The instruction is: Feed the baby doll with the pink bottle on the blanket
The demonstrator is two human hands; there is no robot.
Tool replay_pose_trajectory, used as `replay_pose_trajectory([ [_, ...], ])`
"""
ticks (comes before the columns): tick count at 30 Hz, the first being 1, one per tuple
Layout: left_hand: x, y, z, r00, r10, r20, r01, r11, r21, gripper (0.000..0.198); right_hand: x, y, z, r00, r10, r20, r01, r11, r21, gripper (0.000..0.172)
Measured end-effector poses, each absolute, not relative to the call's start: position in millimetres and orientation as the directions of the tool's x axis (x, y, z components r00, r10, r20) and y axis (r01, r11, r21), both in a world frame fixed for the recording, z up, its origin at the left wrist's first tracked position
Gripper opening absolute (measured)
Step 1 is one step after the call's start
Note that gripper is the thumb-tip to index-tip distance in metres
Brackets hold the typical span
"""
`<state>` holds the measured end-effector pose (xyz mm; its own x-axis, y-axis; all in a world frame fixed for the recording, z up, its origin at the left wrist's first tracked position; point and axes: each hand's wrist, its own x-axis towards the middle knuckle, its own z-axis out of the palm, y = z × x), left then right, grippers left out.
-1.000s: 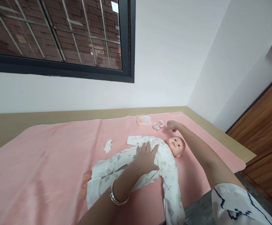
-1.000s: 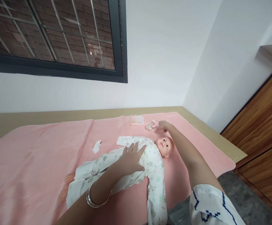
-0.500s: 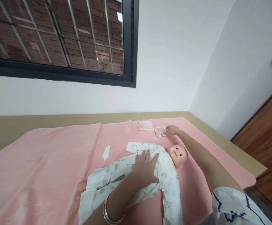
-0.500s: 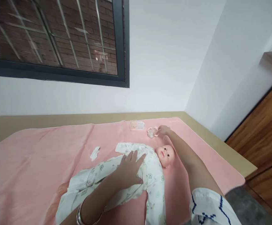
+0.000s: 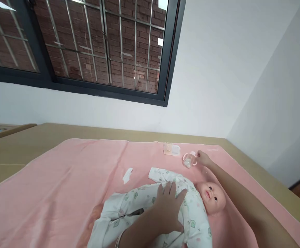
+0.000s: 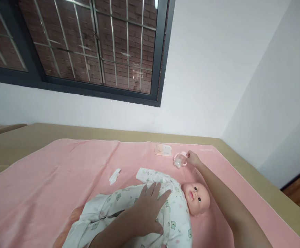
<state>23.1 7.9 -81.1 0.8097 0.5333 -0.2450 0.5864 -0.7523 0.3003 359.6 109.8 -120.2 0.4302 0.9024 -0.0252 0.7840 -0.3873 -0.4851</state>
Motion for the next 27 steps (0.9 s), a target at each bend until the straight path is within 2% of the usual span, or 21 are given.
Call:
replay_pose_trajectory([
  [3,23,6,-73,0.804,0.526,-0.278,0.592,-0.749,0.298,0.108,349,90,-119,0.319,0.946,0.061,0.831,-0.248,-0.497,0.008],
  [7,25,3,-64,0.795,0.528,-0.299,0.603,-0.745,0.285,0.107,334,65,-117,0.133,0.982,0.130,0.861,-0.050,-0.506,0.013],
  [13,28,2,-61,0.790,0.531,-0.305,0.605,-0.757,0.247,0.108,321,52,-106,-0.033,0.998,0.052,0.809,0.057,-0.585,0.007],
  [17,29,3,-63,0.786,0.538,-0.304,0.606,-0.766,0.212,0.107,319,44,-87,-0.078,0.997,-0.002,0.809,0.062,-0.584,0.021],
  [19,29,5,-64,0.784,0.538,-0.310,0.607,-0.770,0.196,0.107,320,33,-76,0.023,0.999,0.024,0.778,-0.003,-0.628,0.027],
  [22,26,9,-65,0.800,0.525,-0.292,0.589,-0.780,0.211,0.106,323,3,-69,0.381,0.922,0.063,0.571,-0.181,-0.801,0.024],
  [24,23,13,-65,0.819,0.509,-0.265,0.569,-0.780,0.261,0.104,321,-22,-76,0.569,0.822,-0.019,0.320,-0.243,-0.916,0.024],
  [26,21,18,-65,0.838,0.493,-0.233,0.544,-0.778,0.314,0.095,314,-46,-90,0.668,0.731,-0.141,0.103,-0.278,-0.955,0.030],
  [27,21,21,-65,0.847,0.486,-0.216,0.532,-0.778,0.334,0.088,309,-56,-99,0.689,0.701,-0.185,0.056,-0.306,-0.950,0.034],
])
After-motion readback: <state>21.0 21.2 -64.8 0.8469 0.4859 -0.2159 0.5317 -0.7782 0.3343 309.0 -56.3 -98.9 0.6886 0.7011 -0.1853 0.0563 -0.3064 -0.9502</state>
